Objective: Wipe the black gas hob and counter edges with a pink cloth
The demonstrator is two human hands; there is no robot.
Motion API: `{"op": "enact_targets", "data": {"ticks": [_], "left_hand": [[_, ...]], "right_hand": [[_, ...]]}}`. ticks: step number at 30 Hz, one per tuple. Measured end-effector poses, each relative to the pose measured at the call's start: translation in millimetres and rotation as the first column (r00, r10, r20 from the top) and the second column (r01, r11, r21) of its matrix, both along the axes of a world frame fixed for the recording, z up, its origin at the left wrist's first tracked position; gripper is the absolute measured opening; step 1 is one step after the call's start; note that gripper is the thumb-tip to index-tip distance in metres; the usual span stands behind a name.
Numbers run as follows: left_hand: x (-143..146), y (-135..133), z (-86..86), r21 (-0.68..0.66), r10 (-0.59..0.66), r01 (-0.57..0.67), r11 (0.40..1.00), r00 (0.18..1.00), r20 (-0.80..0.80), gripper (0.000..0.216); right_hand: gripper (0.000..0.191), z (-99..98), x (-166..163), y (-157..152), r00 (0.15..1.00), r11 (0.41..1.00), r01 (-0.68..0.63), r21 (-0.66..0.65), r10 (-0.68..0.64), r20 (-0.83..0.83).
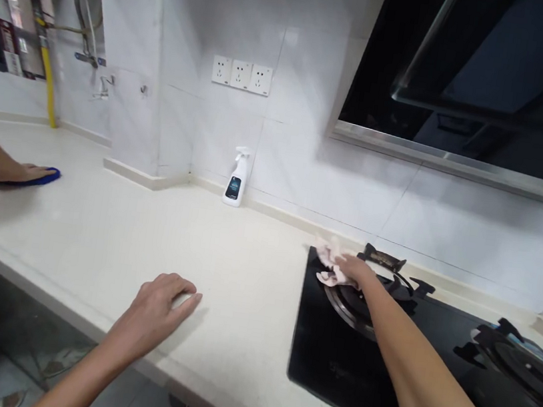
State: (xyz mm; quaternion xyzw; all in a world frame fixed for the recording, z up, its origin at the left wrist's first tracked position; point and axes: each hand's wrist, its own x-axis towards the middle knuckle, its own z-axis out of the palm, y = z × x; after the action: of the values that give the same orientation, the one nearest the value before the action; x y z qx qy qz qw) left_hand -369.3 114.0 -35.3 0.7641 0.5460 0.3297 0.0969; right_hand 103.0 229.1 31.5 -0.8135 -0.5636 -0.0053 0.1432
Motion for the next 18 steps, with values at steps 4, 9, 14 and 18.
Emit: {"op": "enact_targets", "data": {"ticks": [4,9,14,18], "left_hand": [[-1.0,1.8,-3.6,-0.004,-0.001,0.001,1.000,1.000,0.009,0.038],[-1.8,0.7,-2.9,-0.013,0.005,-0.005,1.000,1.000,0.010,0.040],[-1.0,-2.1,2.4,-0.020,0.011,-0.012,1.000,1.000,-0.007,0.042],[-0.4,-2.4,5.6,-0.001,0.011,-0.011,1.000,0.999,-0.037,0.042]], "right_hand": [[0.046,-23.9,-7.4,0.5,0.991,0.990,0.004,-0.140,0.015,0.134],[0.050,-33.2,-42.9,-17.4,0.949,0.989,-0.085,-0.123,0.118,0.293],[0.048,-35.6,-74.4,-51.0,0.896,0.968,-0.233,-0.094,0.251,0.366],[0.047,-36.5,-79.2,-92.6,0.865,0.939,-0.335,-0.080,0.340,0.368]]}}
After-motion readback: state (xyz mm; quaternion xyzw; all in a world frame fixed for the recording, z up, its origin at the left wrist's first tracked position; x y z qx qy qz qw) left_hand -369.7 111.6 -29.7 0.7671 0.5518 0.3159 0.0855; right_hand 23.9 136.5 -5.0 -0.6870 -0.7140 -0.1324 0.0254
